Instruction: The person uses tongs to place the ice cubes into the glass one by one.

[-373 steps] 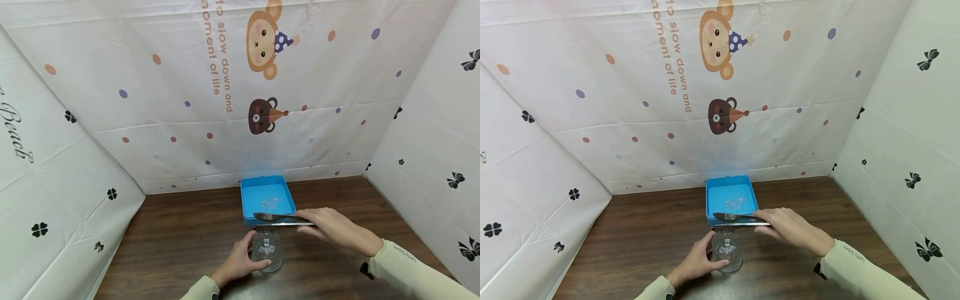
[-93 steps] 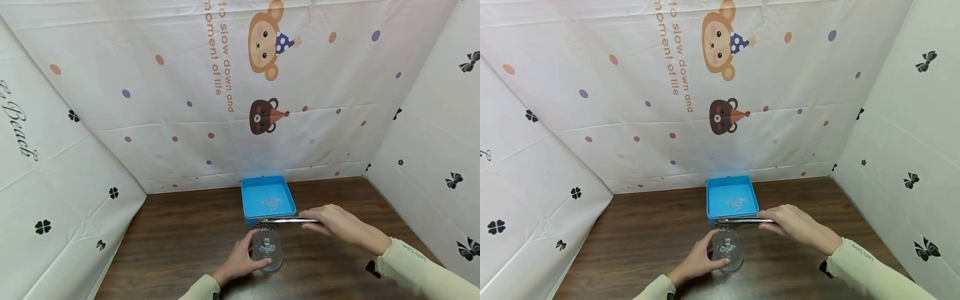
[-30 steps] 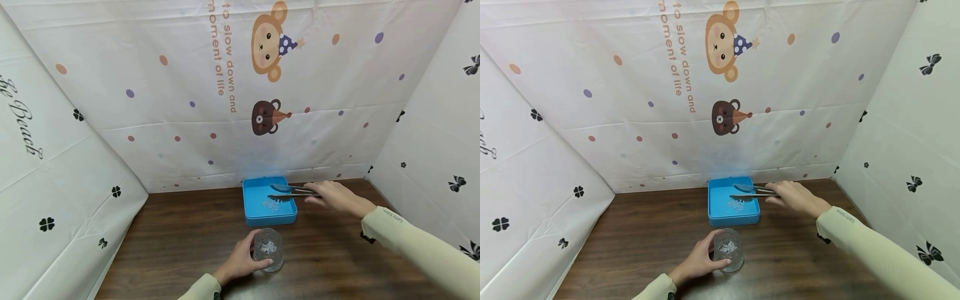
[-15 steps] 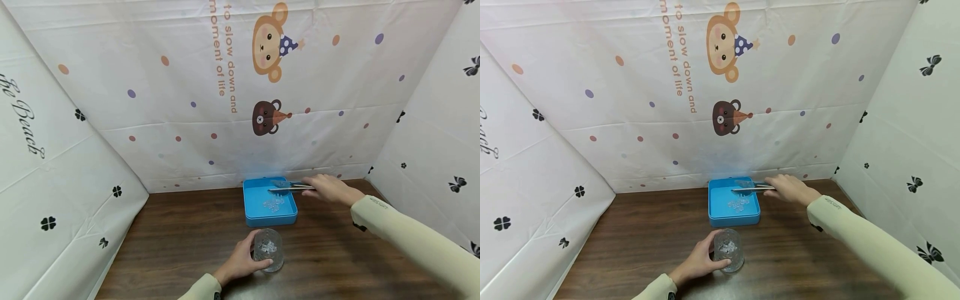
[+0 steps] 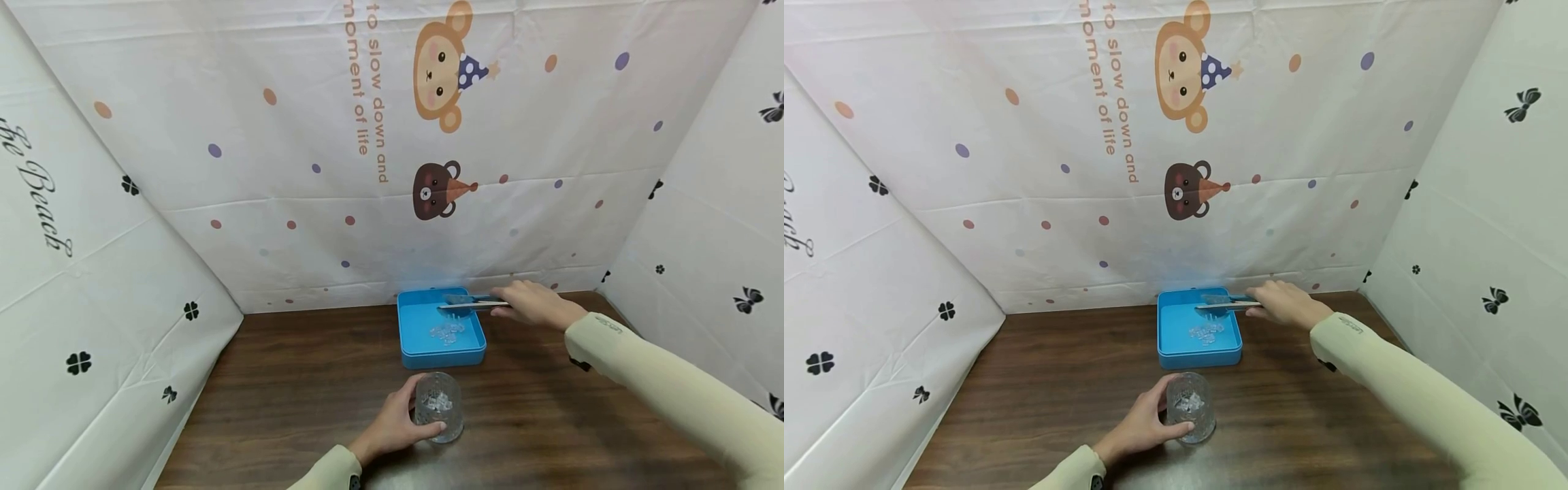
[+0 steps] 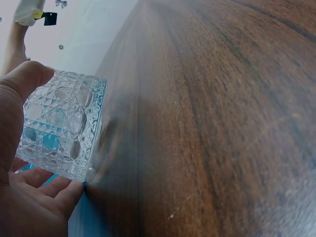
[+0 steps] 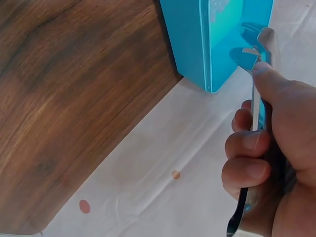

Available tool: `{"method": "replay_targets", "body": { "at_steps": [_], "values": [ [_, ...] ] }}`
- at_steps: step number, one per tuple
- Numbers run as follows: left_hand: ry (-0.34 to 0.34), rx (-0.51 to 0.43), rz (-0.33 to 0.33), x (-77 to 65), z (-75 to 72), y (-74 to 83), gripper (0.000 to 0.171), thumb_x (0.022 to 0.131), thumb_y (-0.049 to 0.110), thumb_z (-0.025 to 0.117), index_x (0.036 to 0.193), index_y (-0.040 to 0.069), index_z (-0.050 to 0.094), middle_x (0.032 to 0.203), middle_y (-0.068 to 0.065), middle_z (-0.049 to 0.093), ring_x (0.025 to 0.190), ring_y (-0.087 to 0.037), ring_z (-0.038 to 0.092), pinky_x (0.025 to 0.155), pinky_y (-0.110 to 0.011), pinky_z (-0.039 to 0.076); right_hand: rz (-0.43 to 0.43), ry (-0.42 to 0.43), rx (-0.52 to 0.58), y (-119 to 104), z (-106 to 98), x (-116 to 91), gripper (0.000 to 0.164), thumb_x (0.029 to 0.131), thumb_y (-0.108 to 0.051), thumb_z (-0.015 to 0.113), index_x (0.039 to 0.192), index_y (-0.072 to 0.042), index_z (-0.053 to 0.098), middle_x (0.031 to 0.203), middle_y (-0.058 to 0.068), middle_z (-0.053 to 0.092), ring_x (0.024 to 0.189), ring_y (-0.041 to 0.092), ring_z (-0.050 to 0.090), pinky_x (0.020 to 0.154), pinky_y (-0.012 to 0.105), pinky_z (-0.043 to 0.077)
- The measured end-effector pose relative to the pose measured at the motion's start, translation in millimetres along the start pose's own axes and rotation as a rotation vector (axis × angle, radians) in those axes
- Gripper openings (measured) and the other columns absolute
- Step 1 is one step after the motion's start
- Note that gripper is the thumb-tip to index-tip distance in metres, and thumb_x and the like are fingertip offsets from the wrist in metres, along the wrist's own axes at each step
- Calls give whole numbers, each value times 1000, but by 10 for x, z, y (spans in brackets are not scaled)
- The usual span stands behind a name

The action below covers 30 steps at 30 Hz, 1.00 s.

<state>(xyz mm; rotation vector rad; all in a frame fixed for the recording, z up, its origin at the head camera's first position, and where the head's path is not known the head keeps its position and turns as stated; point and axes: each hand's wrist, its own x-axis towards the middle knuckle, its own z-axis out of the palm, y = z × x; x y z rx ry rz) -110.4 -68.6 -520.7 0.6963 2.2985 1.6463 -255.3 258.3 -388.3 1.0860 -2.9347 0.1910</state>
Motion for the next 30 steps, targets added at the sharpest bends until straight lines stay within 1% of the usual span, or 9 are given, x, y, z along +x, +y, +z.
{"method": "replay_targets", "body": {
  "at_steps": [5,9,15,20,25,30],
  "values": [
    [5,2,5,-2,1,-2,75,86,35,85,148,20,45,137,-3,60,120,-17,62,99,-31,53,26,-52,-18,-29,19,53,37,98,-24,73,122,3,69,89,5,71,70,12,65,67,38,60],
    [6,5,0,-1,9,-11,75,86,35,85,148,20,45,137,-3,60,119,-16,63,98,-30,53,52,-92,-33,-61,40,73,33,97,-22,73,120,2,70,82,1,68,66,10,61,60,33,55],
    [7,9,3,2,4,-9,75,86,35,85,148,20,45,136,-3,60,119,-16,63,97,-29,53,68,-102,-14,-93,64,85,20,97,-19,73,106,-2,72,71,-4,57,59,10,52,53,28,44],
    [7,2,1,-7,-2,-4,75,86,35,85,148,20,45,136,-3,60,119,-16,63,97,-29,53,85,-112,1,-100,113,91,14,97,-19,74,98,-5,70,70,-4,55,58,10,49,52,26,42],
    [5,-7,0,-12,-1,-9,75,86,34,85,148,19,45,136,-4,60,119,-17,63,96,-26,53,79,-134,27,-107,169,103,14,97,-19,73,102,-5,71,73,-1,60,58,9,51,53,26,44],
    [5,-7,-4,-9,-3,-22,76,86,34,85,148,19,45,136,-3,60,119,-17,63,96,-26,53,94,-141,35,-111,191,113,16,98,-16,72,106,-3,71,75,1,62,59,10,52,54,28,45]
  ]
}}
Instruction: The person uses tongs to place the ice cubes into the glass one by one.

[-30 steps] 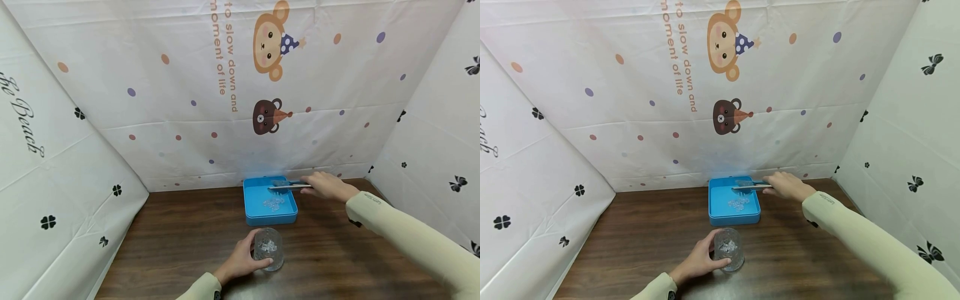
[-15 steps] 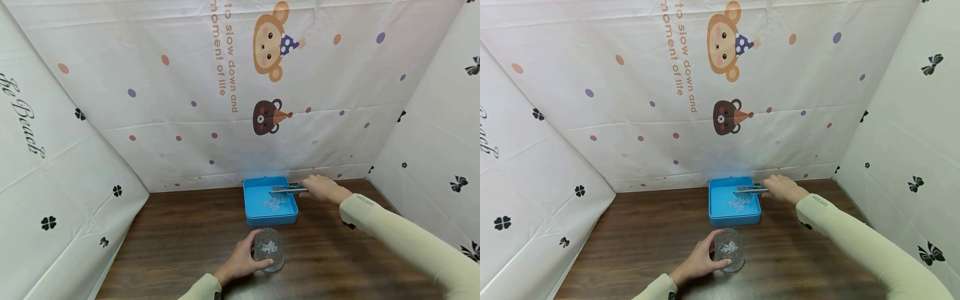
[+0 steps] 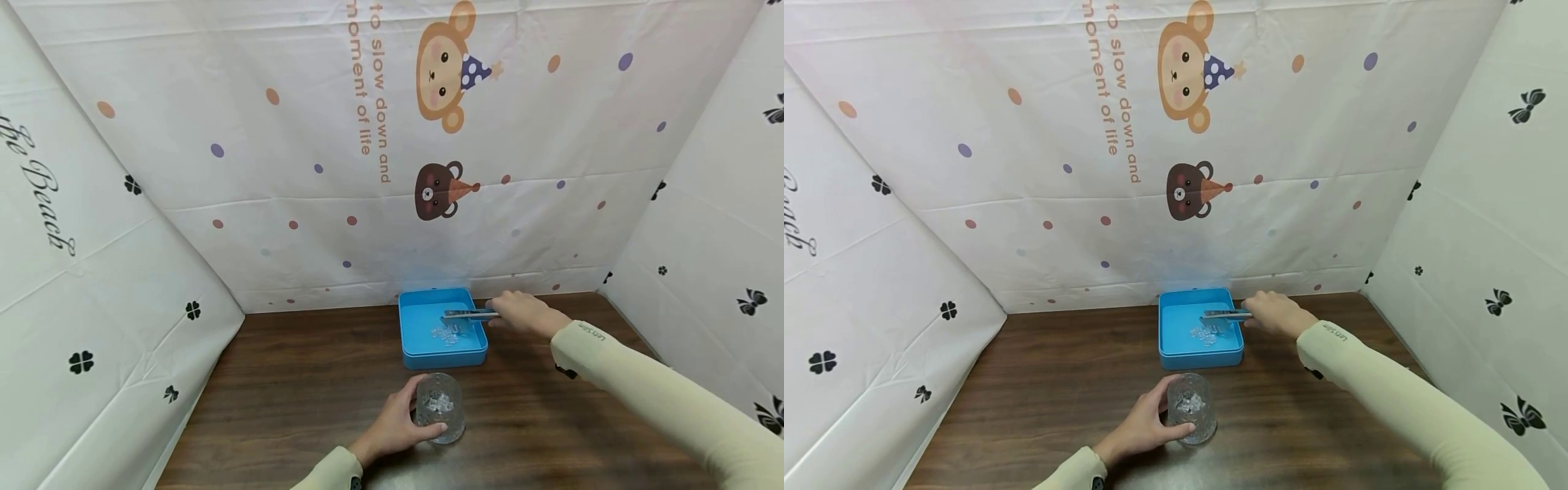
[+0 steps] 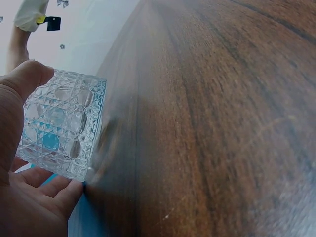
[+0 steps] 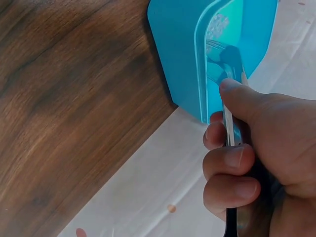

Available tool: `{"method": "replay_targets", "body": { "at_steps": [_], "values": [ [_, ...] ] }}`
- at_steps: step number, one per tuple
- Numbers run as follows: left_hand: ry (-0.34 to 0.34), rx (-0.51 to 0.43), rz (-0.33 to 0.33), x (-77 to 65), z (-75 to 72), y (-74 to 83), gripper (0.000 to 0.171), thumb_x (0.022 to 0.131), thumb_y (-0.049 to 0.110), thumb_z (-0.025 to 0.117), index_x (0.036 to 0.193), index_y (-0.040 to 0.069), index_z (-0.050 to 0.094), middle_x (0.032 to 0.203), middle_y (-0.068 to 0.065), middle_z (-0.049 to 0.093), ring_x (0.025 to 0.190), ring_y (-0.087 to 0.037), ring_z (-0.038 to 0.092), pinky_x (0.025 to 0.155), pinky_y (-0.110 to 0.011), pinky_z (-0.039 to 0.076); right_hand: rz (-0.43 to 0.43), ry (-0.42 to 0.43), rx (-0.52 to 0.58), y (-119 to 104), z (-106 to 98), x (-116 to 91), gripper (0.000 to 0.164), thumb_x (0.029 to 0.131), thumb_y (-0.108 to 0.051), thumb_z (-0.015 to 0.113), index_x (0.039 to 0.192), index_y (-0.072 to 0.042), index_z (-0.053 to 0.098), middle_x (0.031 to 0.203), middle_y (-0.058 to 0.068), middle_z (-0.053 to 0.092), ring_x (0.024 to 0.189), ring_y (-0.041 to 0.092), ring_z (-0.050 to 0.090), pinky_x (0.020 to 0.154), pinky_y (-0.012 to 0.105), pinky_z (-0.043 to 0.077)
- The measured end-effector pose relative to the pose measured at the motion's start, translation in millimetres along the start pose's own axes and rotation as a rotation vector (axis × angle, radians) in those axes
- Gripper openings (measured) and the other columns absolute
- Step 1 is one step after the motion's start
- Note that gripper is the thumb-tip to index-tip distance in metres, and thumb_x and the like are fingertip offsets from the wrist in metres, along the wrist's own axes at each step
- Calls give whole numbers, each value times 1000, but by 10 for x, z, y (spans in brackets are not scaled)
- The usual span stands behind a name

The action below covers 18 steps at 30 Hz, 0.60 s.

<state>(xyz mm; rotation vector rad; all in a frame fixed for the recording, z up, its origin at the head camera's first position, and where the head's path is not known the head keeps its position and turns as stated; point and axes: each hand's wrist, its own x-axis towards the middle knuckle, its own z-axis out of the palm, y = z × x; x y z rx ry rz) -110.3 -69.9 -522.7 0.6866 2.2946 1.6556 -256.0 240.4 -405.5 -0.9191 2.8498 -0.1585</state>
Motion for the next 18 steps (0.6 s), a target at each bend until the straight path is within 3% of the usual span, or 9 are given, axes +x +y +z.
{"method": "replay_targets", "body": {
  "at_steps": [10,18],
  "values": [
    [5,-3,12,0,0,-6,75,86,34,85,148,20,45,136,-4,60,119,-18,63,96,-26,53,-14,9,-16,14,13,6,13,97,-15,73,103,-4,70,73,-2,58,59,10,50,53,27,43],
    [8,1,12,0,1,-13,76,86,34,85,148,20,45,136,-3,60,120,-17,63,97,-27,53,-22,30,-22,11,34,16,10,95,-12,74,102,-5,71,77,2,64,60,10,50,53,27,45]
  ]
}}
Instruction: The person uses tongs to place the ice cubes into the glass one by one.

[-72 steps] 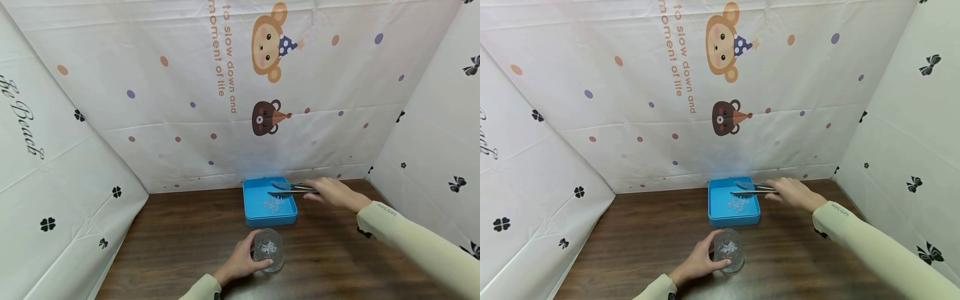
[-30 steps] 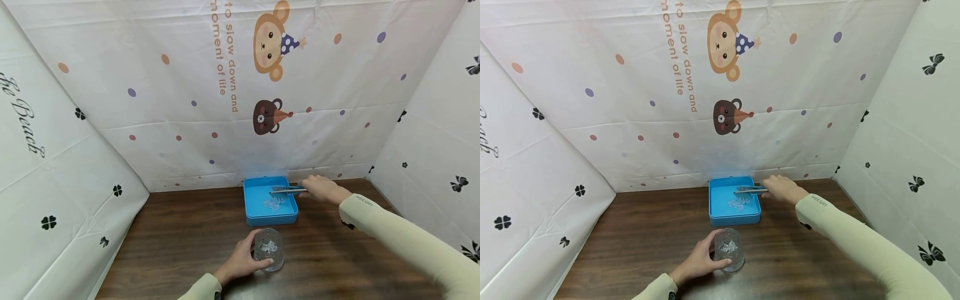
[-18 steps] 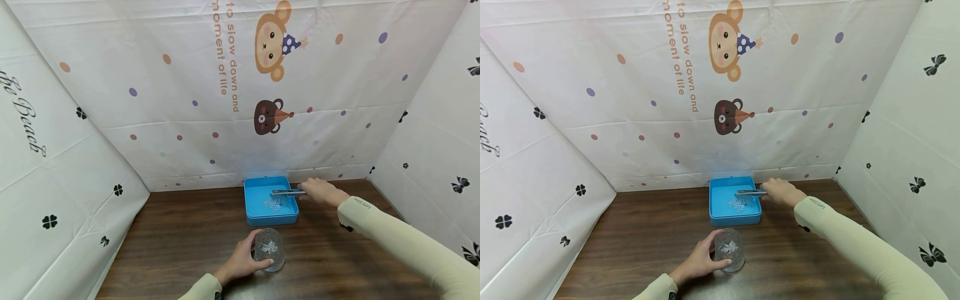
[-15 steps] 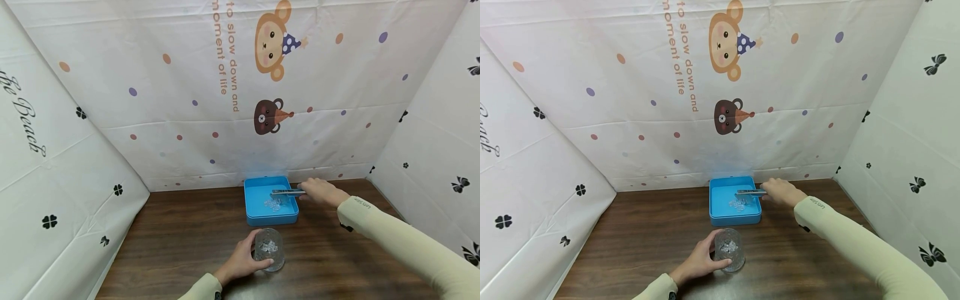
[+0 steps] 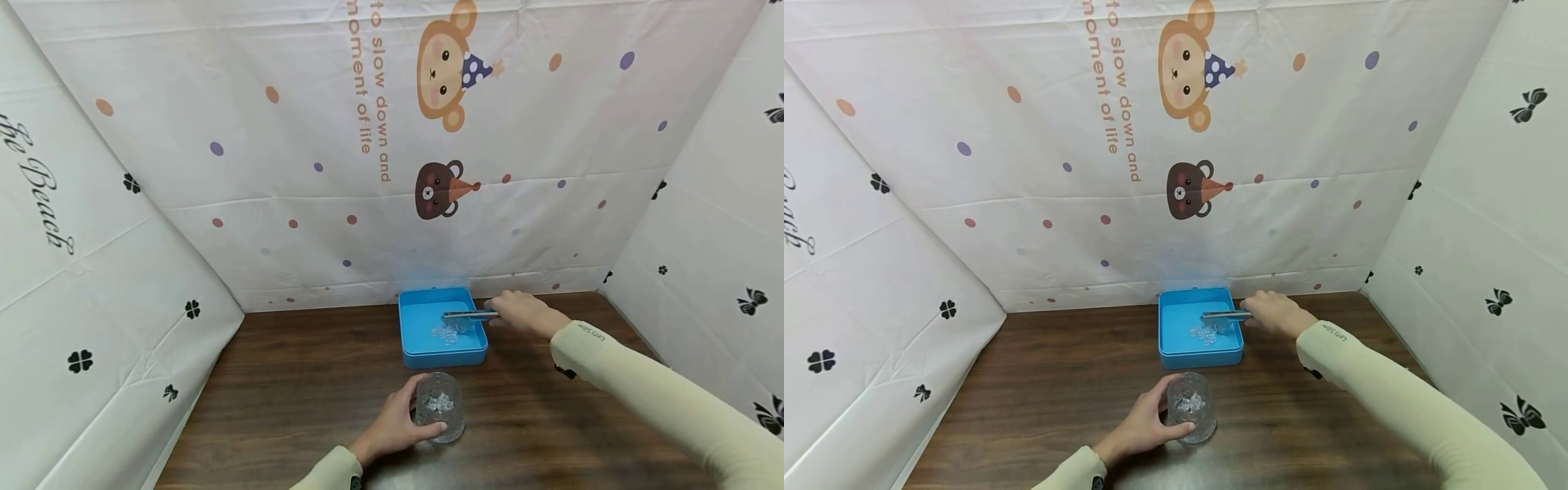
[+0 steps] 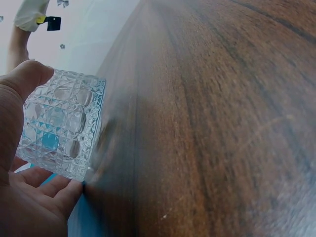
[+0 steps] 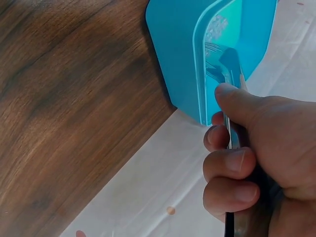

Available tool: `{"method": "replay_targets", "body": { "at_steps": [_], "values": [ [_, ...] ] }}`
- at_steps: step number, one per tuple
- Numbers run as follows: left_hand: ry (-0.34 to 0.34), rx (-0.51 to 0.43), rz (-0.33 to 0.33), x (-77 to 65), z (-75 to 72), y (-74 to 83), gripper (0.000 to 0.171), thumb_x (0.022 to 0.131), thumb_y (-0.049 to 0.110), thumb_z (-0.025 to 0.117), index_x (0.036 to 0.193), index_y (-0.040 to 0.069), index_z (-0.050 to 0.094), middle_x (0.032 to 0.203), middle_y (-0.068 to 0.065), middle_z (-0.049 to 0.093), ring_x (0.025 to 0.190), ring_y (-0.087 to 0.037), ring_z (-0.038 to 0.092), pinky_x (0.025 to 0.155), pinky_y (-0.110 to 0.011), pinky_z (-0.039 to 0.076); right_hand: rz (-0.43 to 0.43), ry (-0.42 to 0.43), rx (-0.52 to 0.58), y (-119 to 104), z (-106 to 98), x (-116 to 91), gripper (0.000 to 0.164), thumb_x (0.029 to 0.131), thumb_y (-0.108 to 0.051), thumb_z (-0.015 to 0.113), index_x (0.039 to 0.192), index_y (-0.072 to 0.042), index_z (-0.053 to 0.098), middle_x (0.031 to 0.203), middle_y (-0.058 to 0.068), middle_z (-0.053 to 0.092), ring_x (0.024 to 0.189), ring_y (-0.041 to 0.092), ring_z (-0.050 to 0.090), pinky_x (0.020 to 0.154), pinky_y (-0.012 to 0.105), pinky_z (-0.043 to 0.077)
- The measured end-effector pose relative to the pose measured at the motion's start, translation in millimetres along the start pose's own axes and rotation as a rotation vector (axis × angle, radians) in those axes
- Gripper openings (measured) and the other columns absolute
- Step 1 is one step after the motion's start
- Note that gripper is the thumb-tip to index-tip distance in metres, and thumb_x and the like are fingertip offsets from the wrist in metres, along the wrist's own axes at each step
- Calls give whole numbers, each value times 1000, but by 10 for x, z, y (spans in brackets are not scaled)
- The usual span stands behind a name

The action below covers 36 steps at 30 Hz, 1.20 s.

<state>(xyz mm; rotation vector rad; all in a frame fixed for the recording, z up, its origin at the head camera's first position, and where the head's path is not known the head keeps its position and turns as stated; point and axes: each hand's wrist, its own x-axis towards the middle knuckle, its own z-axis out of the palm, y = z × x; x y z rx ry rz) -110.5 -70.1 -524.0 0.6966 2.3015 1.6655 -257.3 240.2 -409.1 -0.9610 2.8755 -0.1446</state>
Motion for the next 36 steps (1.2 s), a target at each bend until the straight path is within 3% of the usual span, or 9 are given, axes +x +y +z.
{"method": "replay_targets", "body": {
  "at_steps": [9,16,25,36],
  "values": [
    [-2,6,0,4,-3,-7,75,86,35,85,148,20,45,136,-3,60,120,-17,63,98,-28,53,23,-18,18,-13,-21,-13,22,96,-13,74,115,-2,71,83,4,68,63,10,55,56,29,51],
    [-2,13,-9,4,-7,3,76,86,35,85,148,20,45,136,-2,60,120,-16,62,98,-29,53,43,-9,-17,-41,-35,-45,32,96,-17,75,123,0,70,96,9,70,78,17,64,68,37,59],
    [-1,11,-6,4,-2,2,75,86,35,85,148,20,45,136,-3,61,119,-16,63,97,-28,53,45,-7,1,-43,-23,-46,31,96,-17,75,122,-1,71,93,4,70,75,13,63,68,36,60],
    [-2,7,-13,5,-1,2,76,86,35,85,148,20,45,135,-2,60,119,-15,63,97,-27,53,39,-12,21,10,0,-34,24,96,-15,74,116,-2,71,83,2,68,64,7,58,58,29,55]
  ]
}}
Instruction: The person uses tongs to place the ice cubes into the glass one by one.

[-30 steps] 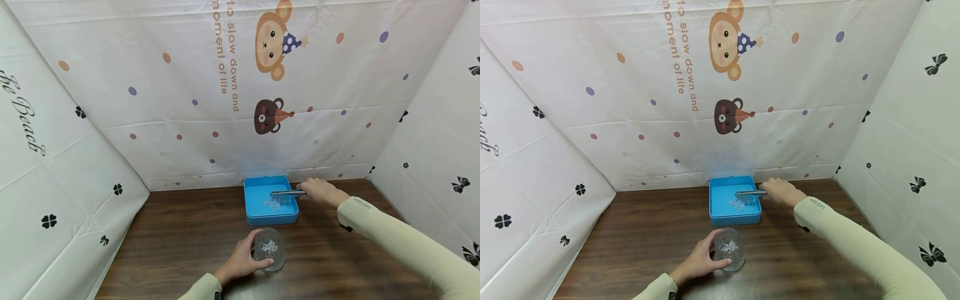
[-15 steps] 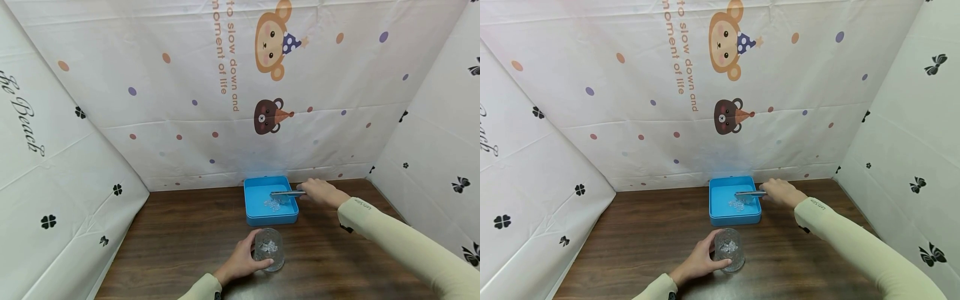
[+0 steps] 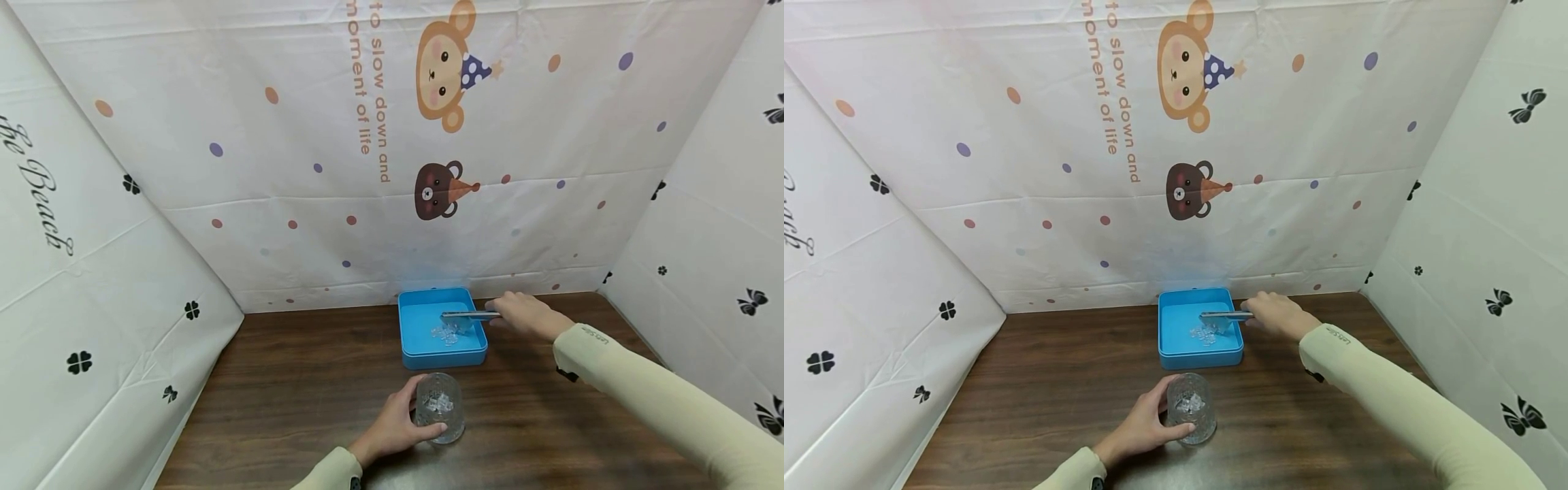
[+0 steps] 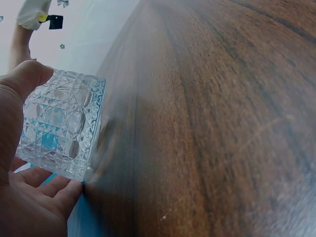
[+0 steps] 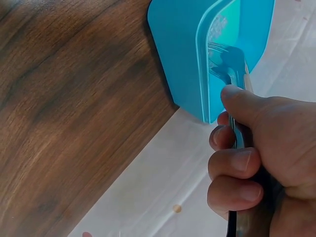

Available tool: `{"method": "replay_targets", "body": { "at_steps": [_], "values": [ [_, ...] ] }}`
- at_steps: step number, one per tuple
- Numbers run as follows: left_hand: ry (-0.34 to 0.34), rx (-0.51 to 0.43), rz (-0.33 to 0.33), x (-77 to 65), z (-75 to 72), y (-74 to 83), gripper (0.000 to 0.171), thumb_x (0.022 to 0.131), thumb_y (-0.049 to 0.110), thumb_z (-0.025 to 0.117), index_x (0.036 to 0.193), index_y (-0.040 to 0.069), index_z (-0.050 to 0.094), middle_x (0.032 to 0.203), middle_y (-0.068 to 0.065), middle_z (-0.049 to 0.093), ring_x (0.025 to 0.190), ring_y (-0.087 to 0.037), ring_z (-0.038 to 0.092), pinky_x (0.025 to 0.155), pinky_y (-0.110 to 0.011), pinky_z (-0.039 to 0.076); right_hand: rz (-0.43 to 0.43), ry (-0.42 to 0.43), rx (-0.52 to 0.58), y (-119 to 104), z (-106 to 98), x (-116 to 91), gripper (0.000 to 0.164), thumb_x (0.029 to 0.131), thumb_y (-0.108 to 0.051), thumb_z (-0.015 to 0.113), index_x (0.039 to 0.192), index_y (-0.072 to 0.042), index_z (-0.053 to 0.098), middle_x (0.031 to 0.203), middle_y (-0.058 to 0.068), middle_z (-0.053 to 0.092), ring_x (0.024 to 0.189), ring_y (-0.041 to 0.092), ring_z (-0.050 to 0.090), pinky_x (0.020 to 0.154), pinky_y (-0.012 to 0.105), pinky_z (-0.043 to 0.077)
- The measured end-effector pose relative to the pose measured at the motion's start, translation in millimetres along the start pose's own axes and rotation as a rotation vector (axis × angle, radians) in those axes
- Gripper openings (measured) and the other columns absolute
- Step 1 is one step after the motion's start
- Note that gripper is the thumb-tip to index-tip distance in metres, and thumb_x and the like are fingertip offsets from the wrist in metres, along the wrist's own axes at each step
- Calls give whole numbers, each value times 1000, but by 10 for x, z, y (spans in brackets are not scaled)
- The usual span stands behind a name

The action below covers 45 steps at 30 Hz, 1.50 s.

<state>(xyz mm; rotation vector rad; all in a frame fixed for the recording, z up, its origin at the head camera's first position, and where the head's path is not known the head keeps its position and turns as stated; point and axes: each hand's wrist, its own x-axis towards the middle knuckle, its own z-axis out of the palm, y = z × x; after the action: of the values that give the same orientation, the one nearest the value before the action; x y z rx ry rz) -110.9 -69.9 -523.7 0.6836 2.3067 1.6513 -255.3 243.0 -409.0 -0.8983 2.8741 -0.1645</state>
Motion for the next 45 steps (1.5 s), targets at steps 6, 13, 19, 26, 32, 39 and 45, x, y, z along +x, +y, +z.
{"method": "replay_targets", "body": {
  "at_steps": [6,13,19,26,32,39,45],
  "values": [
    [3,6,-4,-3,5,3,76,86,36,85,148,19,45,136,-2,60,119,-16,63,98,-28,52,-4,16,7,-2,6,-21,17,97,-16,73,109,-4,71,81,5,68,63,8,57,58,30,54],
    [8,14,3,-5,13,3,76,86,36,85,148,19,46,136,-2,60,119,-16,62,99,-30,52,7,55,44,3,0,-62,15,99,-16,71,108,-4,70,76,1,64,58,9,54,54,28,51],
    [8,8,14,-7,9,-1,75,85,35,85,147,19,46,135,-3,61,119,-17,63,98,-29,52,3,89,67,7,4,-94,11,100,-19,69,104,-9,69,72,-5,59,57,9,53,52,27,48],
    [7,12,10,-4,8,0,75,85,35,85,147,18,46,135,-3,61,120,-17,63,98,-29,52,9,124,89,-13,18,-111,9,100,-19,69,105,-10,69,74,-1,62,58,8,52,53,27,48],
    [9,13,4,-7,17,2,76,85,35,85,147,17,46,135,-3,61,119,-16,63,98,-30,53,7,158,104,-15,42,-148,11,100,-19,69,107,-11,68,73,-2,60,57,8,50,52,26,46],
    [0,2,-3,-10,16,10,76,86,35,85,147,16,46,136,-3,60,119,-16,62,98,-31,53,-11,214,132,22,94,-171,22,102,-21,67,118,-6,69,75,-2,64,56,5,50,54,26,47],
    [0,-5,5,-9,13,23,75,86,34,85,147,17,46,136,-3,60,119,-17,62,99,-31,53,-28,250,141,49,117,-189,24,102,-20,67,119,-4,68,74,-1,65,55,4,49,56,26,46]
  ]
}}
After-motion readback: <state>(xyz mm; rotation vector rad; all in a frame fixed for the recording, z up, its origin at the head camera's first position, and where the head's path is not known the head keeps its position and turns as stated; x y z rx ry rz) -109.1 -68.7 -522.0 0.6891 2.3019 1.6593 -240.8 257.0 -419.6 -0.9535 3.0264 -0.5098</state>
